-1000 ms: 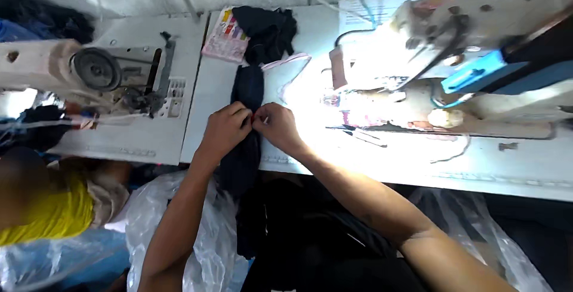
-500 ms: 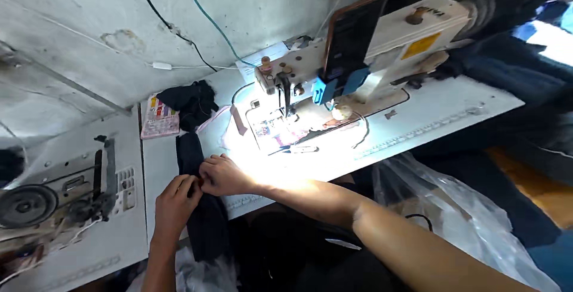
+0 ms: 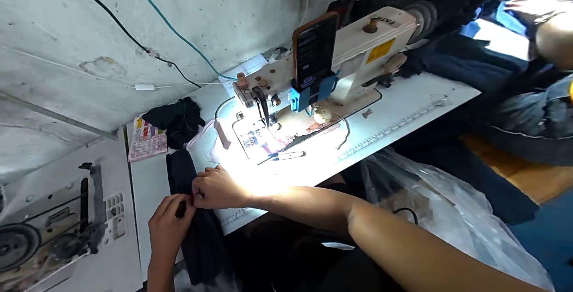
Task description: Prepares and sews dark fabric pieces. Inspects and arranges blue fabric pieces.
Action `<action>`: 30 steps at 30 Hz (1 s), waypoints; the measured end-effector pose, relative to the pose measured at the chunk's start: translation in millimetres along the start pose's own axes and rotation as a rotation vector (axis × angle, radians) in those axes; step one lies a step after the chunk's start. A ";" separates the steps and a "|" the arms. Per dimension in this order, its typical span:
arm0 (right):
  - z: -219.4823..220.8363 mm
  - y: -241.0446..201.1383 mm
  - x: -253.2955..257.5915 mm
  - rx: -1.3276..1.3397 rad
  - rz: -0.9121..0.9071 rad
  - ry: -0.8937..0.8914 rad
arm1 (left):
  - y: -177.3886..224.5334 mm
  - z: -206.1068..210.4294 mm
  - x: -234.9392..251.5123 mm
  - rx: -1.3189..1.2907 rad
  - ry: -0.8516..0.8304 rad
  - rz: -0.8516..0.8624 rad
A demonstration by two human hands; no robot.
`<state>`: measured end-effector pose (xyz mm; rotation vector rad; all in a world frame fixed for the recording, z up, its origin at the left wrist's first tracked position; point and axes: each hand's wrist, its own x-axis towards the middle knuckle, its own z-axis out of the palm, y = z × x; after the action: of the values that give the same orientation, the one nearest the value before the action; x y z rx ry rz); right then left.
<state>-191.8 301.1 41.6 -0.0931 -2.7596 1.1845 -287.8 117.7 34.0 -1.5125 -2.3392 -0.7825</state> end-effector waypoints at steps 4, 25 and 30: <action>2.8 -2.3 2.0 -0.087 -0.083 -0.018 | -3.9 -2.3 -2.5 -0.012 -0.008 0.020; 46.1 18.5 -3.8 0.010 -0.095 0.364 | 4.5 -6.3 -2.0 -0.211 -0.034 -0.335; 38.7 24.1 -6.8 -0.033 -0.211 0.384 | 5.9 -10.1 -0.9 -0.106 -0.111 -0.165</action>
<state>-190.8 289.2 -2.9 -0.0277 -2.3869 0.9527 -282.9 113.2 43.7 -1.4525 -2.5686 -0.8964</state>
